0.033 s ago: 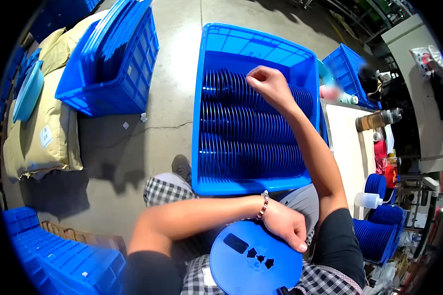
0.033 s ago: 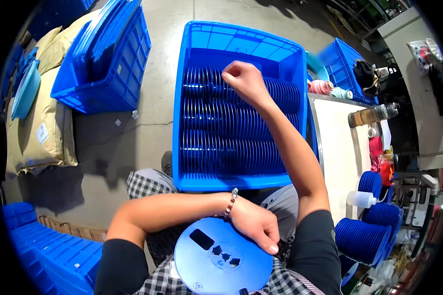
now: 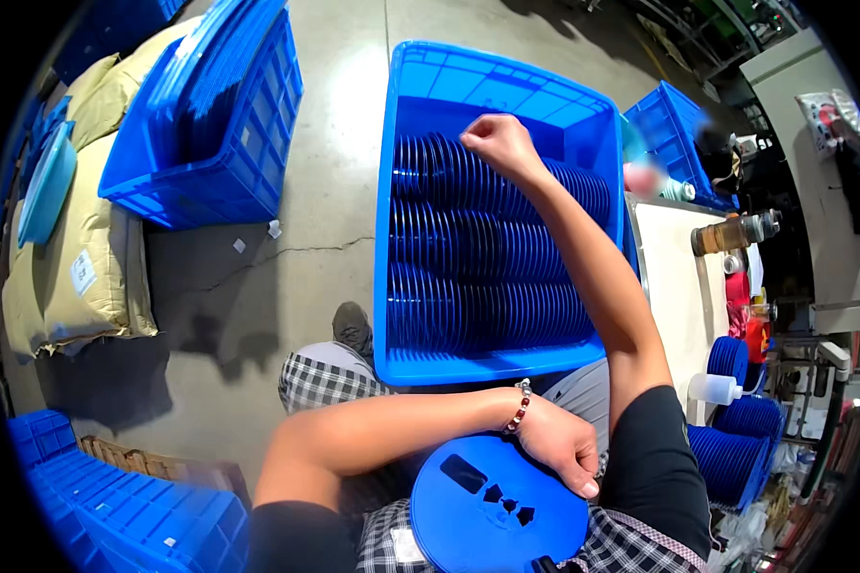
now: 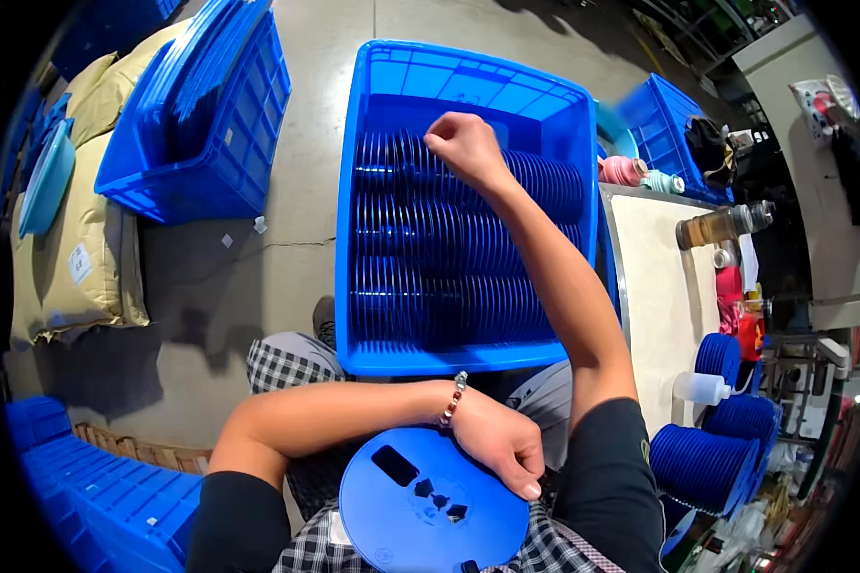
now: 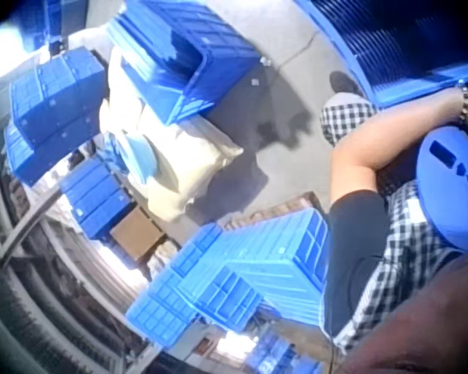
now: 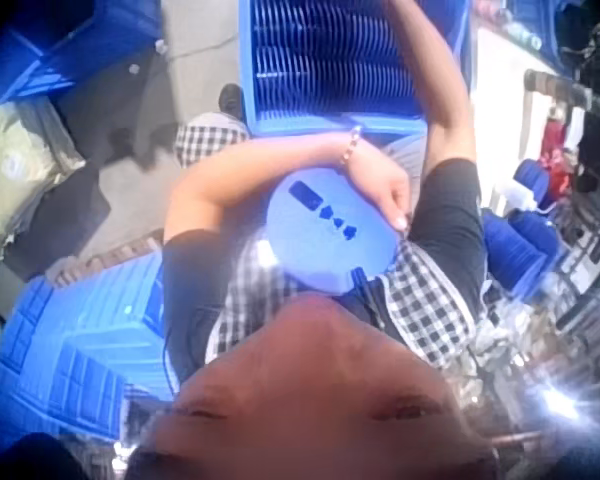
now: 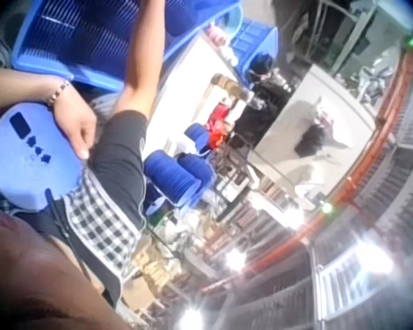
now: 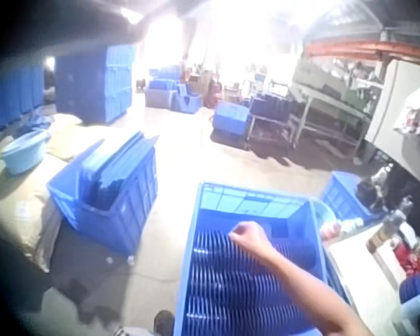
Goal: The person sits on the floor and stacks blue plastic discs into a blue crate. They pick up discs from a pile, align them, and place them into the crate, occasionally adjusting the stack to ensure it is neat.
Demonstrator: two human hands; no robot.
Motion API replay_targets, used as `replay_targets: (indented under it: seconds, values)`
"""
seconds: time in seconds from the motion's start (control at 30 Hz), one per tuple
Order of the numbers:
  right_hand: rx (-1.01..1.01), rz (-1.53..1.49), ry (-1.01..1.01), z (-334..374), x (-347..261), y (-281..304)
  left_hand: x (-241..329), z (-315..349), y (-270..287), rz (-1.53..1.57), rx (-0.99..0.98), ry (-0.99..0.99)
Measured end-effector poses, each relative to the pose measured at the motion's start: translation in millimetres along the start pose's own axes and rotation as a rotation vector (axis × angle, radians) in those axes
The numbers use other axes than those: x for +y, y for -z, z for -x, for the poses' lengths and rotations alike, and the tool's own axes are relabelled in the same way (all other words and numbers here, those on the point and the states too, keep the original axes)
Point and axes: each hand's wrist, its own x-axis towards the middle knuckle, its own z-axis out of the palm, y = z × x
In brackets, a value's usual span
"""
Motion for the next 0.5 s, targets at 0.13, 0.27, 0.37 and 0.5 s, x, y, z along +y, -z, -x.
replay_targets:
  seconds: [0.13, 0.27, 0.37, 0.5]
  values:
    - [-0.153, 0.071, -0.312, -60, 14, -57, -8, 18, 6, 0.085, -0.041, -0.045]
    - [-0.214, 0.053, -0.287, -66, -15, -70, 0, 35, 14, 0.076, -0.027, 0.057]
    - [-0.208, 0.244, -0.106, -70, -18, -68, -14, 27, 10, 0.117, 0.001, -0.008]
    - [-0.304, 0.296, -0.212, -79, -27, -64, -16, 26, 10, 0.144, 0.029, -0.003]
